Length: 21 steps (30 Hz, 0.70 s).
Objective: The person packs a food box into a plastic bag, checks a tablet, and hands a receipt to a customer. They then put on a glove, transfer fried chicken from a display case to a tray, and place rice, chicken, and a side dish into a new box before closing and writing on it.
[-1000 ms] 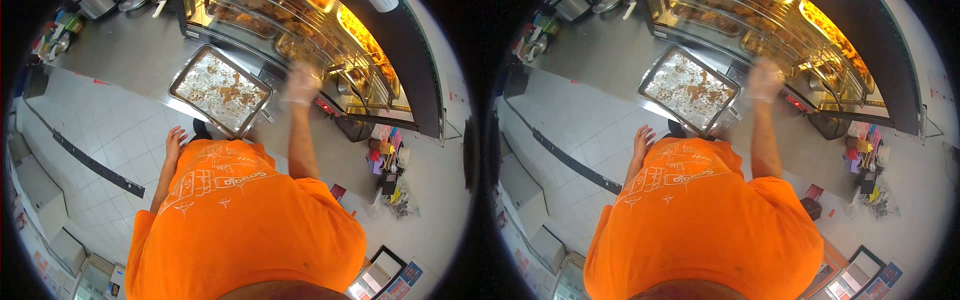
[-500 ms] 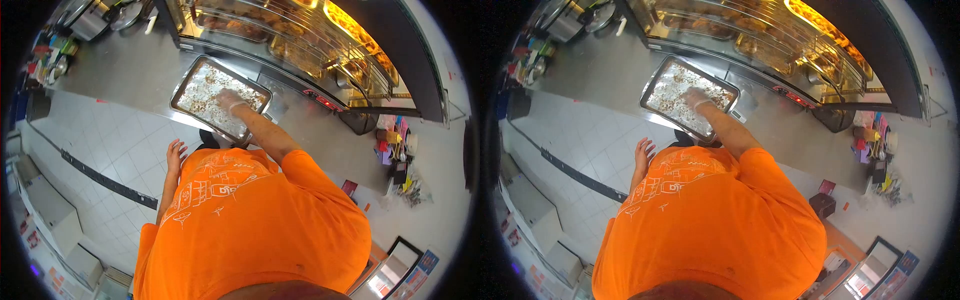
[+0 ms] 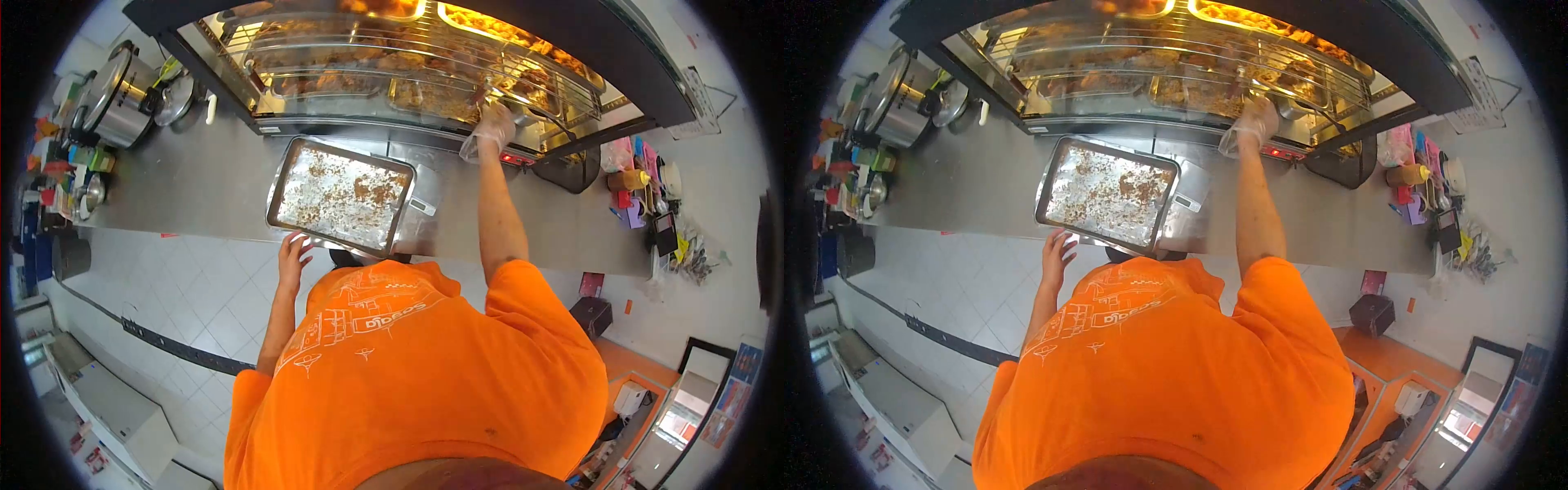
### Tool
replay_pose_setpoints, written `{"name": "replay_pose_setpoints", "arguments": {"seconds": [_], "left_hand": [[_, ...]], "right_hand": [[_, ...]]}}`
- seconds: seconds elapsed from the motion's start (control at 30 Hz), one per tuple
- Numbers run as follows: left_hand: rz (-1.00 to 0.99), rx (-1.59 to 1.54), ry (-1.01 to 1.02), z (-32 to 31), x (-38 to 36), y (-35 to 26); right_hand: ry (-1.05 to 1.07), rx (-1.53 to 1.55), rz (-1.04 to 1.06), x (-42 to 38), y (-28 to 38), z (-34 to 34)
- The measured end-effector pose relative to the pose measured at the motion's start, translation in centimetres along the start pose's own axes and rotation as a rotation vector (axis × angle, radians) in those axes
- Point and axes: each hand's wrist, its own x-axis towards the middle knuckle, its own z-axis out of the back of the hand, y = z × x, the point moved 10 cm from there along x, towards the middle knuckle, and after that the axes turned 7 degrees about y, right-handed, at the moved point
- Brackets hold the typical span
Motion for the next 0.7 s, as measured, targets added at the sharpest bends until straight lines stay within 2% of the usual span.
{"name": "replay_pose_setpoints", "arguments": {"seconds": [0.03,0.1,0.17,0.23,0.33,0.37,0.5,0.63,0.7], "left_hand": [[-0.040,0.020,0.017,-1.5,0.5,-1.9],[-0.104,0.029,0.037,-3.6,1.3,-4.9],[-0.149,0.064,0.053,-5.4,2.3,-6.8],[-0.155,0.033,0.081,-6.9,3.0,-6.9],[-0.116,0.026,0.099,-8.7,3.4,-4.8],[-0.101,0.033,0.099,-9.4,3.3,-4.2],[-0.076,0.020,0.080,-11.4,3.0,-2.0],[-0.050,-0.034,0.054,-12.8,2.3,0.2],[-0.039,-0.052,0.046,-12.7,2.3,0.6]], "right_hand": [[0.061,-0.133,0.089,2.2,-2.6,-3.5],[0.329,-0.216,-0.060,2.3,0.8,-2.1],[0.100,0.216,-0.133,1.8,-5.0,-1.9],[-0.018,0.504,-0.373,-1.2,1.4,4.0],[-0.006,0.183,0.216,-1.3,11.0,6.3],[0.098,0.199,0.299,-0.6,11.1,4.3],[0.134,0.147,0.378,1.0,13.0,4.6],[0.171,-0.103,0.528,0.3,14.6,4.0],[0.181,-0.255,0.467,0.6,15.1,4.8]]}}
